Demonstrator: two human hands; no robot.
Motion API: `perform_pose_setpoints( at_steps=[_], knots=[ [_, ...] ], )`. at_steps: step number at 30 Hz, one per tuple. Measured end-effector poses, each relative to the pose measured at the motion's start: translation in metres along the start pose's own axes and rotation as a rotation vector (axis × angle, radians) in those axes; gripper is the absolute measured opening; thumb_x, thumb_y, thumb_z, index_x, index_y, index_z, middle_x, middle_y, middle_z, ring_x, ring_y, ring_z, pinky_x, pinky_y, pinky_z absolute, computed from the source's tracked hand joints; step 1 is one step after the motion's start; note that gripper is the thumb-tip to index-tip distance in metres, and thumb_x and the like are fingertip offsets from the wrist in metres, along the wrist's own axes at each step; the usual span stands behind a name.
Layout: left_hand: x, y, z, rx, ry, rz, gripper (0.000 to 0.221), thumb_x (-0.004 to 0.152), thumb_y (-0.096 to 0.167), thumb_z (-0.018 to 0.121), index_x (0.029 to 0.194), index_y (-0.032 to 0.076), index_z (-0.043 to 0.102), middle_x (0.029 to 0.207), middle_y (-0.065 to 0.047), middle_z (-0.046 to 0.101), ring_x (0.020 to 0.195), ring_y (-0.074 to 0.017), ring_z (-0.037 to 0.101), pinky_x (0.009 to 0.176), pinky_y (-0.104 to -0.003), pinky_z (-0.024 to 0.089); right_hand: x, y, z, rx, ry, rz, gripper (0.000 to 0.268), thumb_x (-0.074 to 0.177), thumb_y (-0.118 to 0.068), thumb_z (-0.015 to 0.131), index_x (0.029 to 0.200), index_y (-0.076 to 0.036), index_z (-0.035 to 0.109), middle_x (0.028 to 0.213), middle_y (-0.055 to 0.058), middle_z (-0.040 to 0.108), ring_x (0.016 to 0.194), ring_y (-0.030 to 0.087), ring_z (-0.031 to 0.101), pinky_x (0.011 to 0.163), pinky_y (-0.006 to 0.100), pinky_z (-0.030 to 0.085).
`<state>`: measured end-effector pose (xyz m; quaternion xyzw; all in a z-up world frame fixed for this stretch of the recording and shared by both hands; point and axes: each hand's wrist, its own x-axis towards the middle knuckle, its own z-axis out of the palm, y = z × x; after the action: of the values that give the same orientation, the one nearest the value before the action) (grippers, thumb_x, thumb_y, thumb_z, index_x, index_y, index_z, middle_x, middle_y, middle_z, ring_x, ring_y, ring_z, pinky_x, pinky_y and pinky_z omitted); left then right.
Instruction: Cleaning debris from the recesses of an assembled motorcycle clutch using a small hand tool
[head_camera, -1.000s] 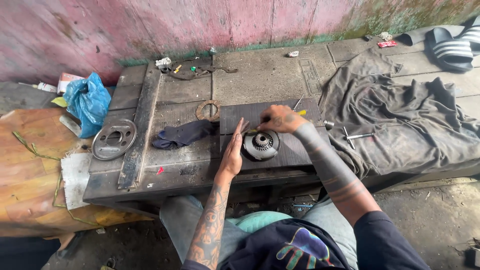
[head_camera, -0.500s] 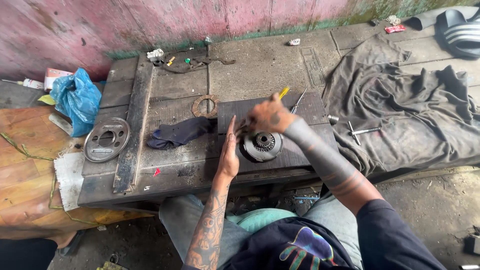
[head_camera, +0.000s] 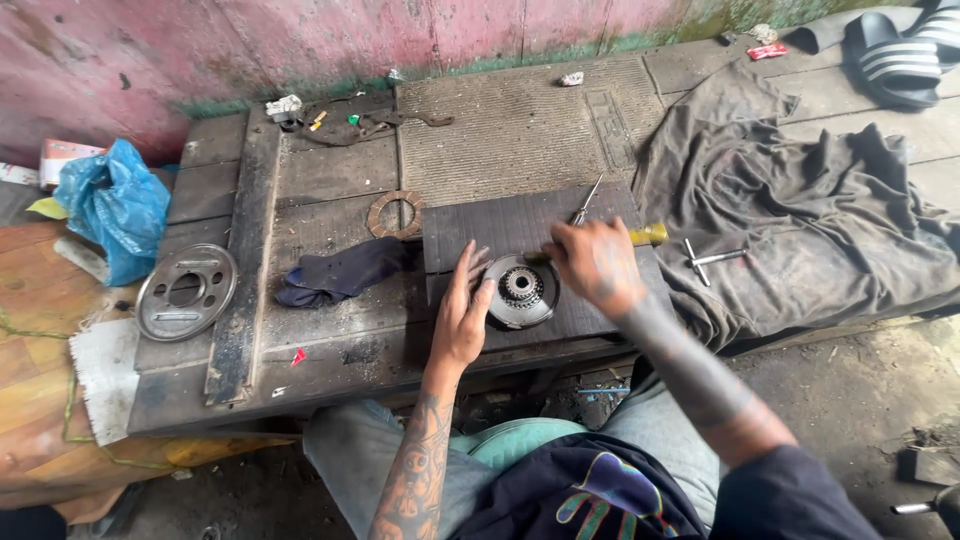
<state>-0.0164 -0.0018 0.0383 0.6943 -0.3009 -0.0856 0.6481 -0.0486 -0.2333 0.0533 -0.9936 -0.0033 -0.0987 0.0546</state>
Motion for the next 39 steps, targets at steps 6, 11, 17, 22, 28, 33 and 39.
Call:
perform_pose_setpoints(
  at_steps=[6,11,17,22,28,33,39],
  knots=[
    [-0.005,0.003,0.005,0.213,-0.013,-0.026,0.071,0.103,0.043,0.048,0.158,0.001,0.031,0.148,-0.027,0.049,0.139,-0.0457,0.045,0.116,-0.056,0.031,-0.09,-0.044,-0.008,0.069,0.087,0.215,0.015,0.099,-0.032,0.057,0.088,-0.02,0.055,0.067,0.008,0.064,0.065,0.035,0.07,0.059,0.048,0.053],
    [-0.003,0.004,0.004,0.216,-0.007,-0.017,0.068,0.105,0.042,0.039,0.157,-0.001,0.031,0.148,-0.028,0.05,0.14,-0.0471,0.044,0.115,-0.059,0.031,-0.052,-0.009,0.008,0.061,0.119,0.272,0.016,0.098,-0.029,0.062,0.092,-0.016,0.057,0.07,0.01,0.066,0.067,0.038,0.071,0.06,0.05,0.055],
    [-0.005,-0.001,0.006,0.216,0.021,-0.015,0.072,0.104,0.047,0.037,0.158,0.0,0.028,0.146,-0.029,0.051,0.138,-0.0455,0.047,0.114,-0.055,0.034,-0.067,-0.035,-0.004,-0.125,0.115,0.138,0.009,0.099,-0.021,0.054,0.092,-0.017,0.055,0.074,0.011,0.067,0.069,0.035,0.074,0.061,0.046,0.058],
    [-0.006,-0.025,0.013,0.247,0.103,0.058,0.068,0.103,0.042,0.048,0.157,0.004,0.034,0.142,-0.027,0.056,0.135,-0.043,0.051,0.115,-0.051,0.036,-0.088,-0.039,-0.017,-0.148,-0.011,0.036,0.008,0.098,-0.021,0.054,0.102,-0.017,0.059,0.088,0.01,0.072,0.079,0.035,0.076,0.067,0.047,0.061],
    [-0.003,-0.004,0.01,0.203,0.06,-0.024,0.08,0.101,0.058,0.039,0.159,0.004,0.031,0.143,-0.029,0.054,0.135,-0.0452,0.051,0.114,-0.054,0.037,-0.067,-0.033,-0.025,-0.11,-0.102,0.19,0.018,0.103,-0.027,0.049,0.105,-0.012,0.059,0.084,0.018,0.071,0.078,0.045,0.074,0.068,0.057,0.06],
    [-0.001,-0.01,0.009,0.206,0.05,-0.041,0.081,0.1,0.059,0.039,0.16,0.005,0.03,0.144,-0.028,0.053,0.136,-0.0453,0.05,0.113,-0.054,0.038,-0.064,-0.036,-0.026,-0.12,-0.178,0.197,0.02,0.101,-0.027,0.048,0.105,-0.013,0.061,0.081,0.015,0.073,0.077,0.043,0.076,0.068,0.055,0.061],
    [-0.001,0.003,0.004,0.198,0.018,-0.043,0.078,0.102,0.055,0.039,0.159,0.003,0.029,0.145,-0.031,0.051,0.136,-0.0494,0.048,0.113,-0.058,0.037,-0.074,-0.041,-0.038,-0.013,-0.207,0.209,0.024,0.104,-0.03,0.046,0.105,-0.012,0.062,0.083,0.017,0.073,0.081,0.045,0.076,0.071,0.056,0.061]
  ],
)
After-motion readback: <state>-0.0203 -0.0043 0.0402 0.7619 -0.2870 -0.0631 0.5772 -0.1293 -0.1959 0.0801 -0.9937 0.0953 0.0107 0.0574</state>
